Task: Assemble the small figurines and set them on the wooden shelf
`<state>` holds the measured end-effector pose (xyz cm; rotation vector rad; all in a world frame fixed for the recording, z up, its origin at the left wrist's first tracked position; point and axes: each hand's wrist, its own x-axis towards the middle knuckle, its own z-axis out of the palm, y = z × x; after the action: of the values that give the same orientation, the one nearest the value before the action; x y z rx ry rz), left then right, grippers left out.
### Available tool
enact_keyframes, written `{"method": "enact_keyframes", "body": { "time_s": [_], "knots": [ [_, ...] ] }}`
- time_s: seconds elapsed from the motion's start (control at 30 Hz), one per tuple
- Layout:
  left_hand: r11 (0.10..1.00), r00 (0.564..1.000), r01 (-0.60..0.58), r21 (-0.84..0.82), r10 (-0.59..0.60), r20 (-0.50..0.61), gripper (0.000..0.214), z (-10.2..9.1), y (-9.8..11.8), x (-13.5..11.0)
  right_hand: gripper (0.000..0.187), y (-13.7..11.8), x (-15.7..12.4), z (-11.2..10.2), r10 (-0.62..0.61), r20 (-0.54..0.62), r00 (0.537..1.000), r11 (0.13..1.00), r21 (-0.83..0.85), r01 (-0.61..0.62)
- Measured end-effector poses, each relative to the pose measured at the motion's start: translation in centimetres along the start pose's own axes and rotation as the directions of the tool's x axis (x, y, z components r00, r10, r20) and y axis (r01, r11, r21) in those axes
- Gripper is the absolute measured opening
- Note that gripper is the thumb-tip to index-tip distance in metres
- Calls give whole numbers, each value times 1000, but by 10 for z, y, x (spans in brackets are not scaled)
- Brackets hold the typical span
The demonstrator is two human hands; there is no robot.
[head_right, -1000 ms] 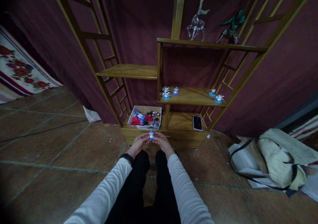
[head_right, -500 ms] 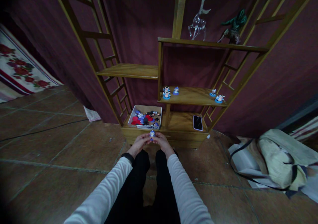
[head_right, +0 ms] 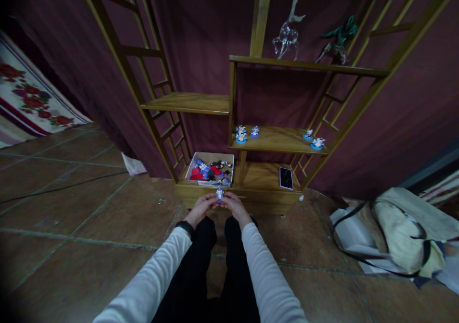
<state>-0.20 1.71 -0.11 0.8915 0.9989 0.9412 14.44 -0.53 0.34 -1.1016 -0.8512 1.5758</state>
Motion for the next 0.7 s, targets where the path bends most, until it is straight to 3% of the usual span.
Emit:
{"method": "enact_keyframes", "body": {
  "time_s": [0.7],
  "knots": [
    [1000,1000,-1,8,2,-3,28,-2,-4,4,33,3,4,-1,-1,-9,1000,1000,-3,1]
  ]
}}
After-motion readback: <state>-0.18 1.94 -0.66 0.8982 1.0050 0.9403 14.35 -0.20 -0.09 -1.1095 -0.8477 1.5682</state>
